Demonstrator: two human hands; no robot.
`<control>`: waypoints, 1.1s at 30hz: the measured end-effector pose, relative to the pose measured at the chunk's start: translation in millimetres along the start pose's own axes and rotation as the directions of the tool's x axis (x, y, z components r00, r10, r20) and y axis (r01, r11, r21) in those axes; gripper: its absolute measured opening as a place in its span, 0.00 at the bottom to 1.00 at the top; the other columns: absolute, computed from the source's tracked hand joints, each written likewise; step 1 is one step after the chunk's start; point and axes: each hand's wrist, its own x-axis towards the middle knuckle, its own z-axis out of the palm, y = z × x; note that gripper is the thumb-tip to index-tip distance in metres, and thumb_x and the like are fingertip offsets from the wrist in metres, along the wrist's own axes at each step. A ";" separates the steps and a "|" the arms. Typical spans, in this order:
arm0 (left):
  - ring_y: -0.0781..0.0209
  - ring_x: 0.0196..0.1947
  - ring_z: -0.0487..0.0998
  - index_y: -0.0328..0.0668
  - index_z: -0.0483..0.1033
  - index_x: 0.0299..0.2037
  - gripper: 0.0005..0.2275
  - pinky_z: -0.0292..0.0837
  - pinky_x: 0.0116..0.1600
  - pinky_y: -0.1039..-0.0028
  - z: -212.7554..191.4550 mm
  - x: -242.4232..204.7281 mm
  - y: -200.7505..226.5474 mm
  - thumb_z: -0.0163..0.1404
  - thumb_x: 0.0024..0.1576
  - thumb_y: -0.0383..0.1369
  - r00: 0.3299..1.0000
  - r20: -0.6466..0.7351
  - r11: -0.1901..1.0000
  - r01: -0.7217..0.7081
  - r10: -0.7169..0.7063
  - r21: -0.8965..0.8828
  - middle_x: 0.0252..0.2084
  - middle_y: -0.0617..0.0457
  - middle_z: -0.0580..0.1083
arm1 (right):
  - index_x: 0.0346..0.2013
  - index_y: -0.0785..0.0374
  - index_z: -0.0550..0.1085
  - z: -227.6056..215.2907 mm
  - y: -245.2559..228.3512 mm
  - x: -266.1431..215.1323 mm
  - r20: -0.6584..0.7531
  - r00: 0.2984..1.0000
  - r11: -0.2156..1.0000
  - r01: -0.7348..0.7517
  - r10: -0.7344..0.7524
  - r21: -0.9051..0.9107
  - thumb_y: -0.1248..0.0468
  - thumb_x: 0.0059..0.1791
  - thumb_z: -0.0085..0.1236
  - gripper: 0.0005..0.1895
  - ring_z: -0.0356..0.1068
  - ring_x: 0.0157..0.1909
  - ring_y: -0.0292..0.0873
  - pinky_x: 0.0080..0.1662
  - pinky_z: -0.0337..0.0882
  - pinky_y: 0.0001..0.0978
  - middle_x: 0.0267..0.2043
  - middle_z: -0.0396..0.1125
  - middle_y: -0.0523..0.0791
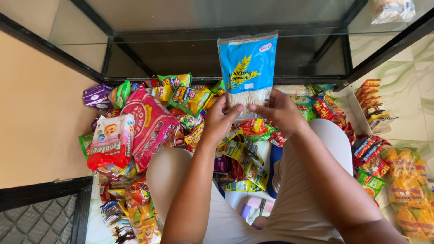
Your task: Picking up various snack packets from a pile on the floor and placing them onto the shelves of a glass display case.
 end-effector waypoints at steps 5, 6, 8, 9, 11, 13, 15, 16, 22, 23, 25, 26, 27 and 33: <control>0.60 0.51 0.80 0.35 0.62 0.65 0.26 0.76 0.54 0.71 18.6 5.6 4.5 0.59 0.59 0.30 0.996 -0.037 0.993 0.073 -0.077 -0.095 0.52 0.45 0.78 | 0.56 0.69 0.72 -14.4 -23.9 -6.1 -0.039 0.999 1.000 0.022 -0.021 0.016 0.65 0.46 0.67 0.25 0.77 0.46 0.39 0.46 0.78 0.31 0.48 0.76 0.48; 0.59 0.50 0.80 0.34 0.62 0.65 0.27 0.77 0.54 0.70 25.2 9.6 6.6 0.60 0.58 0.30 0.989 -0.050 0.983 0.130 -0.138 -0.132 0.51 0.43 0.78 | 0.57 0.65 0.69 -19.8 -29.6 -8.1 -0.117 0.990 0.996 -0.080 0.076 -0.026 0.64 0.45 0.68 0.28 0.76 0.43 0.42 0.42 0.77 0.35 0.45 0.76 0.50; 0.57 0.50 0.81 0.32 0.62 0.65 0.28 0.77 0.54 0.69 41.0 18.9 16.1 0.61 0.57 0.30 0.979 -0.046 0.968 0.188 -0.198 -0.168 0.51 0.42 0.78 | 0.59 0.62 0.65 -33.5 -37.0 -9.6 -0.211 0.964 0.982 -0.179 0.163 -0.055 0.63 0.43 0.68 0.32 0.76 0.40 0.45 0.37 0.76 0.38 0.42 0.76 0.52; 0.58 0.49 0.81 0.34 0.62 0.64 0.29 0.77 0.52 0.70 50.1 24.3 23.5 0.62 0.55 0.31 0.973 -0.038 0.968 0.221 -0.227 -0.119 0.50 0.43 0.78 | 0.58 0.63 0.65 -41.9 -38.7 -8.7 -0.190 0.977 0.986 -0.123 0.100 -0.109 0.61 0.43 0.69 0.33 0.77 0.41 0.45 0.38 0.78 0.38 0.42 0.76 0.51; 0.59 0.48 0.81 0.36 0.62 0.64 0.30 0.78 0.50 0.70 65.5 47.2 28.5 0.62 0.53 0.31 0.967 -0.006 0.965 0.254 -0.254 -0.061 0.48 0.44 0.78 | 0.58 0.65 0.64 -63.8 -45.7 -2.5 -0.189 0.982 0.986 -0.057 0.026 -0.158 0.60 0.42 0.69 0.34 0.78 0.42 0.44 0.39 0.80 0.38 0.42 0.76 0.50; 0.60 0.43 0.80 0.37 0.65 0.64 0.29 0.78 0.44 0.70 78.8 75.0 23.5 0.63 0.51 0.29 0.963 0.048 0.963 0.264 -0.267 0.049 0.44 0.47 0.77 | 0.55 0.68 0.69 -89.0 -56.3 5.8 -0.177 0.984 0.983 -0.010 -0.022 -0.181 0.59 0.44 0.67 0.29 0.76 0.46 0.42 0.41 0.80 0.38 0.46 0.74 0.46; 0.60 0.41 0.79 0.36 0.67 0.64 0.29 0.77 0.41 0.71 91.2 109.7 -8.9 0.63 0.52 0.28 0.963 0.080 0.965 0.253 -0.257 0.065 0.42 0.47 0.76 | 0.55 0.69 0.71 -119.8 -52.1 21.7 -0.208 0.977 0.980 0.007 -0.050 -0.200 0.59 0.45 0.67 0.28 0.76 0.46 0.41 0.45 0.78 0.35 0.47 0.75 0.47; 0.61 0.39 0.78 0.35 0.70 0.64 0.28 0.76 0.39 0.71 98.0 132.1 -23.9 0.64 0.52 0.27 0.967 0.102 0.971 0.226 -0.234 0.080 0.40 0.47 0.76 | 0.55 0.69 0.72 -136.8 -52.5 33.9 -0.224 0.971 0.974 0.037 -0.088 -0.224 0.59 0.46 0.68 0.27 0.75 0.47 0.40 0.48 0.75 0.33 0.48 0.75 0.47; 0.65 0.35 0.80 0.39 0.64 0.64 0.33 0.76 0.38 0.73 177.6 244.9 -52.1 0.65 0.47 0.30 0.997 0.006 0.943 0.072 -0.078 0.324 0.37 0.48 0.81 | 0.56 0.70 0.73 -234.2 -43.3 105.8 -0.322 0.923 0.933 0.092 -0.211 -0.349 0.59 0.49 0.67 0.26 0.72 0.46 0.38 0.48 0.73 0.32 0.48 0.75 0.48; 0.65 0.35 0.80 0.39 0.64 0.64 0.33 0.76 0.38 0.73 187.5 257.8 -58.3 0.65 0.47 0.30 0.996 0.015 0.943 0.078 -0.087 0.324 0.37 0.48 0.81 | 0.56 0.70 0.73 -244.5 -42.9 114.5 -0.333 0.920 0.934 0.084 -0.206 -0.346 0.59 0.49 0.67 0.26 0.72 0.46 0.38 0.48 0.73 0.32 0.48 0.75 0.48; 0.61 0.37 0.81 0.40 0.63 0.64 0.34 0.76 0.42 0.69 206.3 284.9 -68.0 0.65 0.46 0.31 0.992 -0.101 0.923 0.113 -0.082 0.367 0.39 0.45 0.81 | 0.61 0.66 0.63 -263.6 -44.4 133.8 -0.502 0.825 0.934 0.083 -0.260 -0.349 0.60 0.45 0.70 0.35 0.74 0.46 0.37 0.46 0.75 0.31 0.48 0.72 0.46; 0.61 0.37 0.81 0.40 0.63 0.64 0.34 0.76 0.42 0.69 210.9 299.8 -82.0 0.65 0.46 0.31 0.992 -0.096 0.924 0.111 -0.081 0.366 0.39 0.45 0.81 | 0.61 0.66 0.63 -267.5 -47.1 137.5 -0.505 0.822 0.933 0.083 -0.263 -0.350 0.60 0.45 0.70 0.35 0.74 0.46 0.37 0.46 0.75 0.31 0.48 0.72 0.46; 0.57 0.40 0.81 0.41 0.65 0.63 0.33 0.77 0.44 0.66 215.3 314.1 -95.6 0.65 0.46 0.32 0.994 -0.109 0.904 0.075 -0.032 0.420 0.42 0.44 0.81 | 0.61 0.65 0.64 -270.7 -49.9 140.9 -0.532 0.802 0.913 0.043 -0.274 -0.405 0.59 0.45 0.70 0.34 0.73 0.44 0.41 0.44 0.74 0.34 0.46 0.72 0.49; 0.43 0.51 0.76 0.49 0.68 0.66 0.36 0.73 0.55 0.58 227.0 335.7 -117.9 0.64 0.42 0.33 0.989 -0.025 0.709 -0.085 0.143 0.700 0.50 0.37 0.76 | 0.57 0.59 0.75 -299.2 -58.1 144.3 -0.439 0.637 0.424 -0.188 -0.633 -0.886 0.59 0.49 0.70 0.23 0.69 0.54 0.58 0.55 0.70 0.49 0.54 0.69 0.54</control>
